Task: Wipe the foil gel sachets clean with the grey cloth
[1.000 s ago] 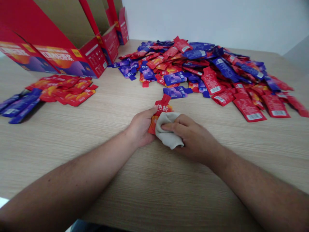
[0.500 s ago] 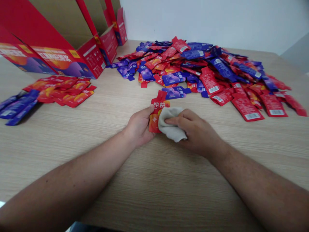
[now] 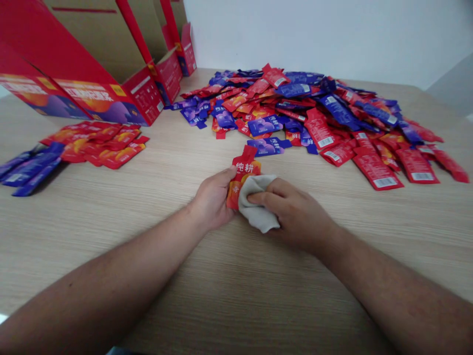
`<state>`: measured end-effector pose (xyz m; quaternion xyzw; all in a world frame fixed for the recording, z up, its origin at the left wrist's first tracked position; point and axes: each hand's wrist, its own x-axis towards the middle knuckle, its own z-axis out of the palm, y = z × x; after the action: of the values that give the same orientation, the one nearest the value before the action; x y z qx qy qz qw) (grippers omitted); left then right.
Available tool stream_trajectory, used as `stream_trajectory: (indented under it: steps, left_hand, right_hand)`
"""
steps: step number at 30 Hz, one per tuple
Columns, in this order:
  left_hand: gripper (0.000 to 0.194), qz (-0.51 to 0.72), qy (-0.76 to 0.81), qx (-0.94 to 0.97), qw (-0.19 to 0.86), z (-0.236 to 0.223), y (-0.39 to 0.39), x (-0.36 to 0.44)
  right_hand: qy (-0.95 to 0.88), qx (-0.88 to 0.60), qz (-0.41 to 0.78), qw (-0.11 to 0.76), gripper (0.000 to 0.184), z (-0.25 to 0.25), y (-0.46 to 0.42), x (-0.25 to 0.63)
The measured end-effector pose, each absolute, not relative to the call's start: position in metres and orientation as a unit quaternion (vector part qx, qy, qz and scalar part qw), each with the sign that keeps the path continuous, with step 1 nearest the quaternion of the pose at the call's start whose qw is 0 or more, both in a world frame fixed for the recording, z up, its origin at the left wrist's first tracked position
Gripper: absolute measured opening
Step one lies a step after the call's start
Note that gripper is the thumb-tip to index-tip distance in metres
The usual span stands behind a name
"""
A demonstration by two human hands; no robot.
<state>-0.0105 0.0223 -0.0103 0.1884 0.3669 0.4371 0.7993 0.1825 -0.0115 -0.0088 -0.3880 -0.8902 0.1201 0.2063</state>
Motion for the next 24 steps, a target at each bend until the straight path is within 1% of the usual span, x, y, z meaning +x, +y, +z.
stream_trajectory:
  steps: [2, 5, 7, 9, 12, 14, 17, 19, 22, 24]
  left_hand:
    - [0.031, 0.447, 0.357, 0.22, 0.79, -0.013, 0.019, -0.01]
    - [0.028, 0.452, 0.326, 0.254, 0.79, -0.014, 0.014, -0.009]
    - [0.028, 0.452, 0.32, 0.258, 0.792, -0.013, 0.012, -0.008]
    - [0.031, 0.45, 0.338, 0.244, 0.79, -0.01, 0.011, -0.006]
    - [0.044, 0.431, 0.367, 0.217, 0.795, -0.005, 0.01, -0.004]
    - [0.05, 0.423, 0.368, 0.22, 0.798, -0.003, 0.01, -0.004]
    - [0.05, 0.417, 0.371, 0.233, 0.796, -0.005, 0.01, -0.004]
    - [0.05, 0.417, 0.371, 0.224, 0.799, -0.006, 0.009, -0.004]
    - [0.055, 0.415, 0.363, 0.209, 0.808, -0.006, 0.009, -0.003]
    - [0.055, 0.407, 0.369, 0.219, 0.807, -0.006, 0.009, -0.004]
  right_hand:
    - [-0.888, -0.388, 0.119, 0.215, 0.04, -0.01, -0.011, 0.182]
    - [-0.839, -0.456, 0.071, 0.287, 0.04, -0.011, -0.007, 0.185]
    - [-0.823, -0.472, 0.054, 0.312, 0.042, -0.01, -0.007, 0.185]
    - [-0.852, -0.43, 0.074, 0.289, 0.042, -0.008, -0.01, 0.182]
    - [-0.889, -0.376, 0.099, 0.243, 0.041, -0.006, -0.013, 0.177]
    - [-0.869, -0.409, 0.088, 0.264, 0.042, -0.006, -0.011, 0.178]
    - [-0.826, -0.46, 0.079, 0.315, 0.043, -0.007, -0.009, 0.179]
    - [-0.839, -0.443, 0.1, 0.299, 0.045, -0.006, -0.013, 0.176]
    - [-0.878, -0.39, 0.133, 0.245, 0.043, -0.002, -0.02, 0.172]
    - [-0.88, -0.387, 0.126, 0.244, 0.042, -0.001, -0.017, 0.173]
